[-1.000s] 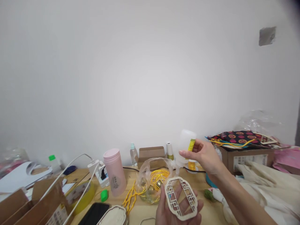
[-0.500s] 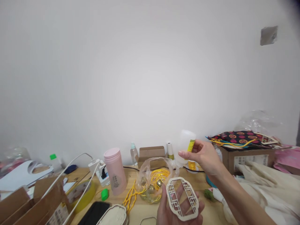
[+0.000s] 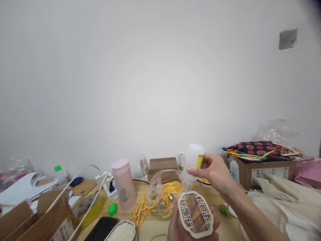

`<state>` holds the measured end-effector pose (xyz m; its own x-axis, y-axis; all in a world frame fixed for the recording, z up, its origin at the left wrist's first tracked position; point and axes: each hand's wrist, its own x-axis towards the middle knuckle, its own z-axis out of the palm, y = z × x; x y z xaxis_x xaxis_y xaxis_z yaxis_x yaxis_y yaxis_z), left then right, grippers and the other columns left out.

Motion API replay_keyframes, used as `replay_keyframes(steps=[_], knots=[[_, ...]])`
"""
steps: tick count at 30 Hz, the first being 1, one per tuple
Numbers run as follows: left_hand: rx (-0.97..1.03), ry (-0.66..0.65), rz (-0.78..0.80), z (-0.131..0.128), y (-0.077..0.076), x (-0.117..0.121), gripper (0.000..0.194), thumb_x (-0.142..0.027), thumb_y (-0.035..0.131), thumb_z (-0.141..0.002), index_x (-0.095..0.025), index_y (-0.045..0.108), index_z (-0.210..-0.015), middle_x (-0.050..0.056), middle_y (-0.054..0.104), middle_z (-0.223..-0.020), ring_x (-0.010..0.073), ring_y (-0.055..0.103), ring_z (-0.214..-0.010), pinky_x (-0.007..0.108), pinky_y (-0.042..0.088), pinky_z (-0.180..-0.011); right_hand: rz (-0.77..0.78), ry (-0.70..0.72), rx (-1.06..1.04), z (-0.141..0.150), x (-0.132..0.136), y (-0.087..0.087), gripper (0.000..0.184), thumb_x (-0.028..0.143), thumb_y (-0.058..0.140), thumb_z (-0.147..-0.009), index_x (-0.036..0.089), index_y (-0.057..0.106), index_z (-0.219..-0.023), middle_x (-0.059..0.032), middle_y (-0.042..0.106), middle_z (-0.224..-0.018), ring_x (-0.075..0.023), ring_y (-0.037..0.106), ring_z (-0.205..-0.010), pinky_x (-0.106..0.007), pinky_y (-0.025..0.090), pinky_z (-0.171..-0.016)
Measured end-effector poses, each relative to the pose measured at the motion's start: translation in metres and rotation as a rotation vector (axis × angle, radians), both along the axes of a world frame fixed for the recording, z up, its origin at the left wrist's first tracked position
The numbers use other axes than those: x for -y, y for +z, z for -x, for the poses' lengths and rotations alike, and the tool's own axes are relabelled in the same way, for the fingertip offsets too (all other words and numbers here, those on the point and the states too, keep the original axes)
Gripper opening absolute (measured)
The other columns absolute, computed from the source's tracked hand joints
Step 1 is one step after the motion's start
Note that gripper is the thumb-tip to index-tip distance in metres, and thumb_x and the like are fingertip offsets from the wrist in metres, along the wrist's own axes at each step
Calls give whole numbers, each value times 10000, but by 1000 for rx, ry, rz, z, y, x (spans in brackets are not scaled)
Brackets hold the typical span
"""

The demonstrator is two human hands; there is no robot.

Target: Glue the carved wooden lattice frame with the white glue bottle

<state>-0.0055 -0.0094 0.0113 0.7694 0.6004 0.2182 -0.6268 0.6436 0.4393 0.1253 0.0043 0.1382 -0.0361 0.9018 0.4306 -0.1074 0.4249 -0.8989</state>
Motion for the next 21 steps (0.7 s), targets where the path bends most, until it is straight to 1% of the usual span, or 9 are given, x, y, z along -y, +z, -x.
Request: replay_keyframes(steps=[6,11,17,21], knots=[[-17,6,52,0,5,4,565,-645,451,-637,-231,664,-959,106,651,-1043,310,550,-995,408,311,-853,-17,-1,45,6,1,-4,266,242,755,-519,135,628,-726,-50,683,-690,-186,605,-619,-274,475,-559],[-43,27,84,-1,10,7,555,-641,465,-635,-225,672,-938,99,673,-991,313,561,-974,410,309,-850,-20,21,47,8,2,-3,297,260,760,-512,133,624,-744,-54,683,-718,-192,608,-655,-289,483,-603],[-8,19,26,-3,8,6,542,-630,439,-659,-241,660,-965,91,655,-1040,298,556,-988,395,313,-848,-20,18,74,9,4,-4,274,253,756,-530,142,621,-741,-40,678,-703,-185,600,-650,-285,471,-598],[-6,15,-2,-3,6,3,584,-645,456,-634,-229,644,-998,94,647,-1054,294,556,-993,382,330,-833,-33,0,101,8,4,-4,257,246,748,-534,143,623,-733,-34,673,-689,-183,592,-642,-283,461,-586]])
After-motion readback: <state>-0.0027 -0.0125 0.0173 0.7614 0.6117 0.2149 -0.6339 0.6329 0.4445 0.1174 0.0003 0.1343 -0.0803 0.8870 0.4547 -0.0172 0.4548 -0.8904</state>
